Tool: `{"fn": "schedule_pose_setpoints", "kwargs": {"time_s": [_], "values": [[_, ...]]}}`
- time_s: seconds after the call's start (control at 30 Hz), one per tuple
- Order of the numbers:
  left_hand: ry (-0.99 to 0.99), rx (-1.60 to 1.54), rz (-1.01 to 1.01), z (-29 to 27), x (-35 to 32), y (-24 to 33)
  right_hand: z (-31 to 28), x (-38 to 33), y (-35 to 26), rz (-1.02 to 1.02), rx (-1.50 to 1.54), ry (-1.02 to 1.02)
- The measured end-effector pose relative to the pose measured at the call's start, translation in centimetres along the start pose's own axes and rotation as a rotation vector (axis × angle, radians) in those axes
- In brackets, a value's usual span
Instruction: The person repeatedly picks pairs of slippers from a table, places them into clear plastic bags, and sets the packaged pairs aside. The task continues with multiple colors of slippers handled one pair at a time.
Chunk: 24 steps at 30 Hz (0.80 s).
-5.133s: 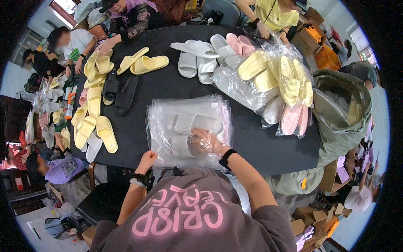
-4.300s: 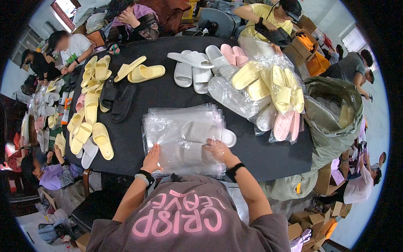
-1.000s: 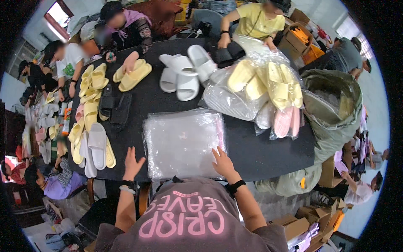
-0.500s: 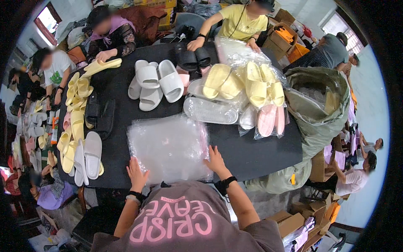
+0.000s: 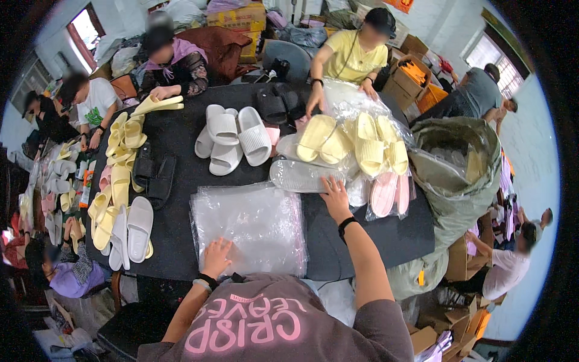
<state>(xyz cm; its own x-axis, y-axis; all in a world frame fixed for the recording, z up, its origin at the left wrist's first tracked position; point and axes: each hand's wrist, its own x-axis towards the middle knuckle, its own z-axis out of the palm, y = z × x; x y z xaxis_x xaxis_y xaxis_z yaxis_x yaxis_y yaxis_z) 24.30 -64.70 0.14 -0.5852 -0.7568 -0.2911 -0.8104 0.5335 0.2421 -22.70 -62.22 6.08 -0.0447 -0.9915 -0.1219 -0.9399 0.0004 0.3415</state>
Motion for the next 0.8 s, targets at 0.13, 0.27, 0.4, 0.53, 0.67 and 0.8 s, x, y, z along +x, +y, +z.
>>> {"fn": "schedule_pose_setpoints", "kwargs": {"time_s": [0.13,0.27,0.4,0.53,0.67,0.8], "values": [[-0.008,0.014,0.009,0.6,0.0,-0.3,-1.6,0.0,2.0,-0.05,0.133,0.233],[-0.05,0.025,0.029,0.0,0.6,-0.2,-4.1,1.9,5.2,0.092,0.335,0.427],[-0.032,-0.001,0.044,0.4,0.1,-0.6,-15.3,1.3,5.8,0.048,0.526,0.706],[-0.059,0.023,0.007,-0.5,-0.6,0.2,-24.0,-1.8,5.4,-0.094,0.999,0.638],[-0.01,0.036,0.024,0.3,-0.9,0.0,-24.3,-2.9,5.9,-0.215,1.429,0.31],[-0.078,0.001,-0.013,-0.5,-0.9,0.2,-19.2,-0.5,2.3,-0.213,1.748,0.032]]}}
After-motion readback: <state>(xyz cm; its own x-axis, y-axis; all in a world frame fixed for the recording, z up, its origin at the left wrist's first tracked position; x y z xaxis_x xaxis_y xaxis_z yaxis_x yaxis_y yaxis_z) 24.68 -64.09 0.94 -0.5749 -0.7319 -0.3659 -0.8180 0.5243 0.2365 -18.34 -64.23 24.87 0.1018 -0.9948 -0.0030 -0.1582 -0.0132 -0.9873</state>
